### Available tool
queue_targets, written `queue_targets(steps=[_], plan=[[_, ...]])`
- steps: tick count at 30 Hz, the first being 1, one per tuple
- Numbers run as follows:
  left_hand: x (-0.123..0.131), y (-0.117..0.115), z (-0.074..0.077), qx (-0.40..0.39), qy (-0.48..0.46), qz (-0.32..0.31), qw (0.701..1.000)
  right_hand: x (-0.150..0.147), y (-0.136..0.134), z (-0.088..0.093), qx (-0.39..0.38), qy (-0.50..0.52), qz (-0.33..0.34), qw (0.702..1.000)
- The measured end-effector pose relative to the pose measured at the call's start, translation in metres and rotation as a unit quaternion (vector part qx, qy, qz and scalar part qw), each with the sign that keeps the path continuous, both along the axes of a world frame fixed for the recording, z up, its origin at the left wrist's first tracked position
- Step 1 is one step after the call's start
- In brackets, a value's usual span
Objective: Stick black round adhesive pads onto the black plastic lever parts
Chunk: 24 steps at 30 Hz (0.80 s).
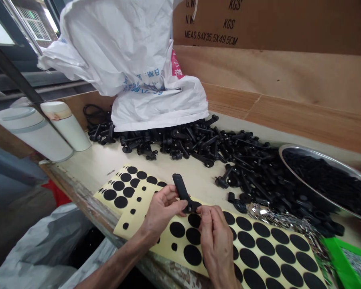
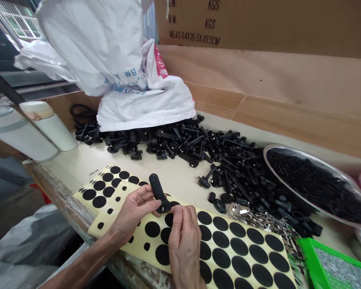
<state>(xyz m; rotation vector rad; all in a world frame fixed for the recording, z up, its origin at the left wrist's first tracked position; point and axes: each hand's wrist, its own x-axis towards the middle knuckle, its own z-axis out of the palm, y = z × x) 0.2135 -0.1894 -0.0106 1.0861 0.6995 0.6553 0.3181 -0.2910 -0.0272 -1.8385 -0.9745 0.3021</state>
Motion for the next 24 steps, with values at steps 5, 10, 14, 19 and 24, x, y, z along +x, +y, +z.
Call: queue_targets(steps=[5,10,14,19,24], plan=[[0.002,-0.001,0.003,-0.009,0.006,0.006,1.0,0.0,0.0,-0.007,-0.066,-0.232,-0.049,0.969],[0.0,0.0,0.005,-0.028,-0.008,-0.006,1.0,0.021,-0.004,-0.006,-0.035,-0.129,-0.035,0.99],[-0.001,0.0,0.003,-0.047,-0.041,-0.04,0.997,0.019,0.002,0.001,0.027,0.193,0.069,0.978],[0.0,-0.004,0.002,-0.012,-0.061,-0.053,0.997,0.005,0.009,0.004,0.06,0.337,0.116,0.933],[-0.037,0.002,0.021,0.02,0.003,-0.072,0.997,0.009,0.004,0.004,0.024,0.341,0.148,0.928]])
